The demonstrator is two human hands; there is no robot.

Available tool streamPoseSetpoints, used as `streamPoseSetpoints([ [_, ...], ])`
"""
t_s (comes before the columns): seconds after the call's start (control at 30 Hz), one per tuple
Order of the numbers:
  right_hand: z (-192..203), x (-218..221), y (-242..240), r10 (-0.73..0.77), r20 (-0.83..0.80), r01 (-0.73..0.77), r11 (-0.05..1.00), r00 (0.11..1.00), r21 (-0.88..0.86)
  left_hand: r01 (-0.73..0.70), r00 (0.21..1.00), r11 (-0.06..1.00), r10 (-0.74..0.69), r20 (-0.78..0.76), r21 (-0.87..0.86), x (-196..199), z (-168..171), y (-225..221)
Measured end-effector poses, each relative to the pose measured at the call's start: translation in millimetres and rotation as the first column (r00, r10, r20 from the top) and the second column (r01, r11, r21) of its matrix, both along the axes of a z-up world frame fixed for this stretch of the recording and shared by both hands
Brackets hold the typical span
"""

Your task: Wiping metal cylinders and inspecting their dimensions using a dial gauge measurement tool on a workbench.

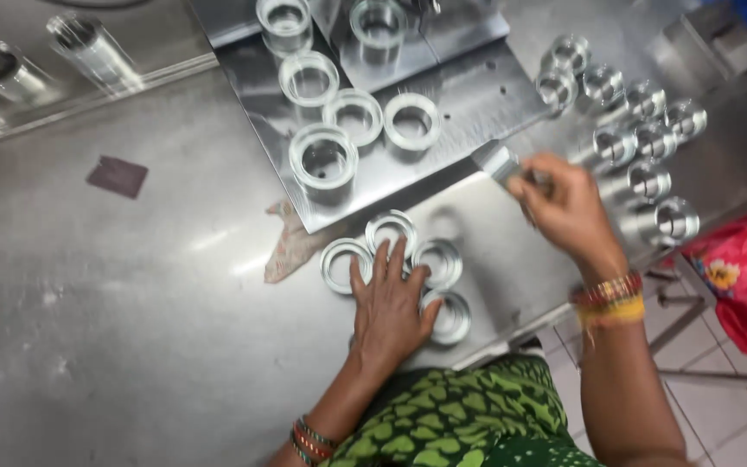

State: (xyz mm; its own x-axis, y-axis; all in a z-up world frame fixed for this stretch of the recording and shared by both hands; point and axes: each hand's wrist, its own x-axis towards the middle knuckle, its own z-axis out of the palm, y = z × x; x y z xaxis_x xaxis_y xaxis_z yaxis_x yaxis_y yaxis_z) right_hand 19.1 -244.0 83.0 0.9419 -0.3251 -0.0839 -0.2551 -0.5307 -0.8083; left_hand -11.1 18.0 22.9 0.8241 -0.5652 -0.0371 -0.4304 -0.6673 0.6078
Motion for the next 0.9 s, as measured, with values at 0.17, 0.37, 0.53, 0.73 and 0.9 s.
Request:
streamPoseSetpoints([
  [0.17,-61,-81,17,0.083,0.067,-0.059,0.95,0.994,-0.307,-0.032,0.996,0.998,0.027,0.082,0.052,-6,-20,-16],
  [0.37,-82,-91,40,0.19,0.069,-0.155,0.924,0.979,-0.351,-0.058,0.985,0.993,0.041,0.167,0.099,-2,-24,-18],
  [0.53,-27,-48,-25,-0.135,-0.173,0.139,0.99,0.976,0.011,-0.035,0.987,0.995,0.02,0.157,0.096,-2,-16,-13],
  [0.73,-117,-42,-148,-0.243,0.293,0.381,0.614,0.924,-0.691,-0.042,0.989,0.995,0.029,0.147,0.087,-1,-8,-11],
  [0.9,-93,-64,-98,-0.367,0.069,0.332,0.727,0.928,-0.601,-0.049,0.994,0.993,0.039,0.1,0.107,0,-7,-9],
])
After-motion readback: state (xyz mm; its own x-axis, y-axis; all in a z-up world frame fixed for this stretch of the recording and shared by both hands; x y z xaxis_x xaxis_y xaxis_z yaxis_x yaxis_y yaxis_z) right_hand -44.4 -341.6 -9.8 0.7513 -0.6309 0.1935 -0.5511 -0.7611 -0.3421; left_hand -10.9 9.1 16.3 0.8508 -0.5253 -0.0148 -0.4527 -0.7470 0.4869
